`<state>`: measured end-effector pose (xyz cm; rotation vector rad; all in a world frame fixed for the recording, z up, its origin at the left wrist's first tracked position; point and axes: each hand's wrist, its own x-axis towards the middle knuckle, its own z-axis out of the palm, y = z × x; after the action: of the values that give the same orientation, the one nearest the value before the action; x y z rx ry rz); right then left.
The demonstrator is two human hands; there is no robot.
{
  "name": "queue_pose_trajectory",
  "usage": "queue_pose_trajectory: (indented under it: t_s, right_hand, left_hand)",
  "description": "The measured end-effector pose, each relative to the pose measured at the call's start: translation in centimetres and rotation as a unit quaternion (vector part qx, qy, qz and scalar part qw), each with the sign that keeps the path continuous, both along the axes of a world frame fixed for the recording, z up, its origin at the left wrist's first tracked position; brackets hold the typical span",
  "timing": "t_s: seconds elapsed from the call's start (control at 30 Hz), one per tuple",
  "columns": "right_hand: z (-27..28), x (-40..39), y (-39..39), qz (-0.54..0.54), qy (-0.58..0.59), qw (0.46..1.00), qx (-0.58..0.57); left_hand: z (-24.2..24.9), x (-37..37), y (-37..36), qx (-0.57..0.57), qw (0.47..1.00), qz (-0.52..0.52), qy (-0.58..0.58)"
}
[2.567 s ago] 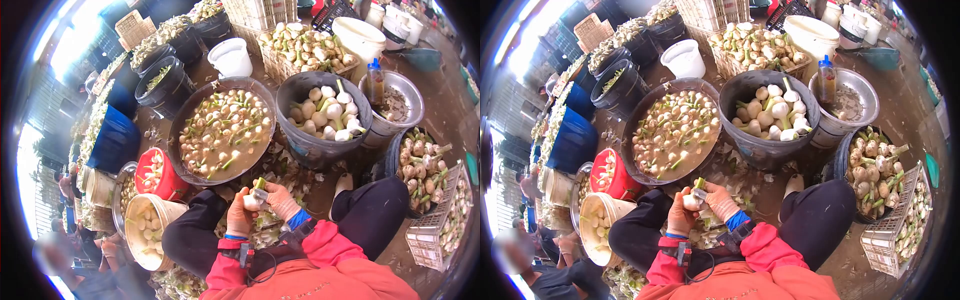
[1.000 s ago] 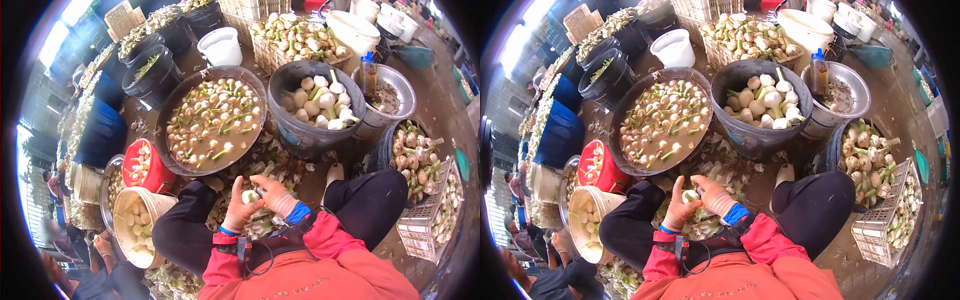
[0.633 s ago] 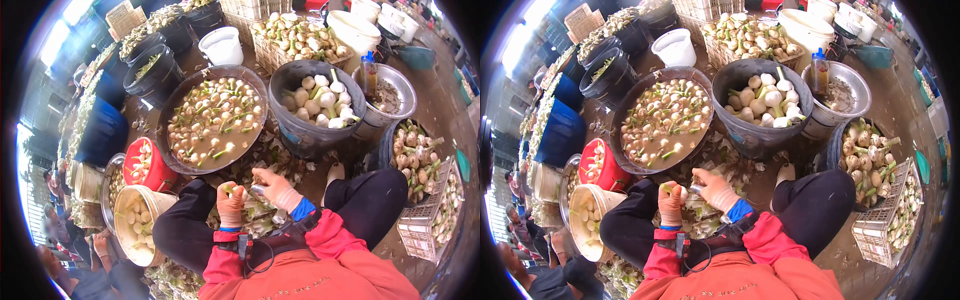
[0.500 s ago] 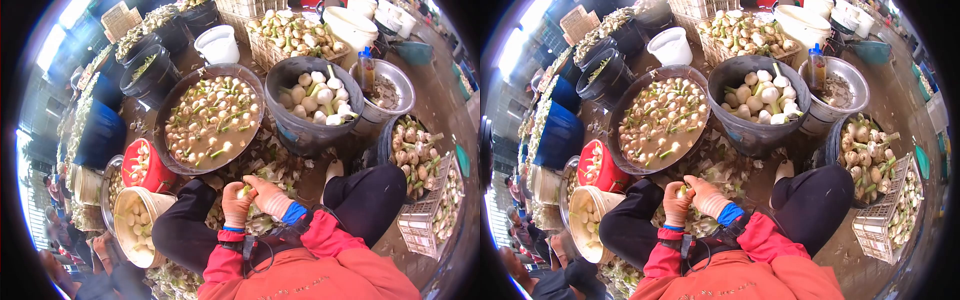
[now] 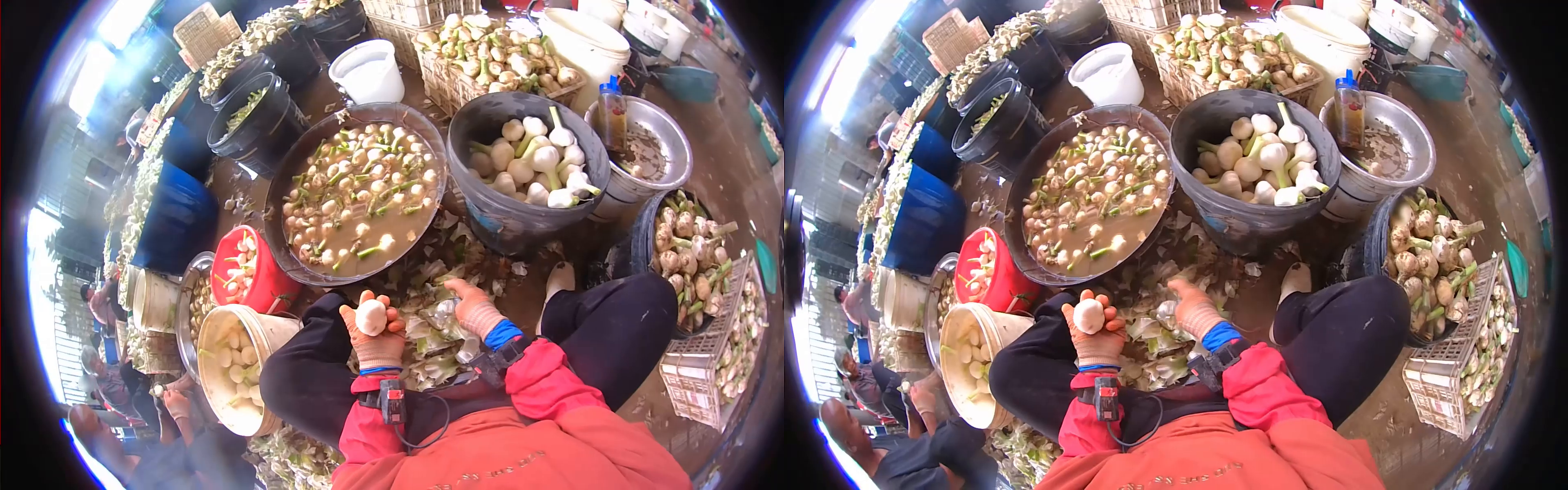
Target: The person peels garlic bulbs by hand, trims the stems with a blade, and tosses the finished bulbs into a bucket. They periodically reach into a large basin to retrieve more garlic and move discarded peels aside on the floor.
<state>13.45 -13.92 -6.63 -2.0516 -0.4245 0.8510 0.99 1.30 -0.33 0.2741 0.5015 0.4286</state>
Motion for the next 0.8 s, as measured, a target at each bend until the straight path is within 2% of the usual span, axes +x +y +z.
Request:
queue_pose_trajectory:
  t_s: [0.07,0.13,0.2,0.27,0.33,0.4,0.47,0.57,0.67,0.73,0.77,0.8]
  right_hand:
    - [-0.1,-0.3,0.3,0.001,-0.015,1.0,0.023]
    - [0.0,-0.4,0.3,0.036,-0.007,0.999,-0.024]
    - [-0.9,-0.9,0.6,0.016,-0.009,1.0,-0.018]
    - [-0.9,-0.8,0.9,0.037,-0.008,0.999,-0.021]
    - [-1.1,-0.7,1.4,0.034,0.007,0.999,-0.024]
    - [-2.5,-0.9,1.6,0.078,0.005,0.997,0.025]
    - [-2.6,-1.1,1.9,0.095,-0.037,0.994,0.024]
    - [-3.9,-1.4,2.1,0.068,-0.017,0.997,0.043]
    - [-5.6,-1.3,2.5,0.067,-0.019,0.994,0.085]
    - [-6.0,-1.2,2.7,0.063,-0.002,0.995,0.074]
    - [-5.6,-1.0,2.8,0.045,0.032,0.996,0.072]
    - [-5.2,-0.6,2.9,0.024,0.066,0.995,0.07]
  left_hand:
    - [1.2,-0.1,0.9,-0.004,1.0,0.001,-0.031]
    - [3.3,-0.6,2.9,0.019,0.988,0.053,-0.146]
    - [5.3,-2.5,7.0,0.019,0.963,0.147,-0.226]
    - [10.9,-3.5,8.8,0.071,0.914,0.312,-0.248]
    - [13.2,-3.2,10.0,0.076,0.883,0.361,-0.291]
    - [13.0,-0.5,9.9,0.074,0.881,0.379,-0.274]
    - [9.8,2.9,10.2,0.151,0.951,0.151,-0.222]
    - [4.2,10.9,9.2,0.218,0.976,0.007,-0.018]
    - [-2.2,18.7,8.3,0.292,0.926,-0.155,0.182]
    - [-5.3,23.1,8.0,0.346,0.87,-0.237,0.261]
    - [-6.7,25.3,8.5,0.348,0.871,-0.24,0.249]
    - [-8.0,27.1,8.9,0.437,0.798,-0.311,0.276]
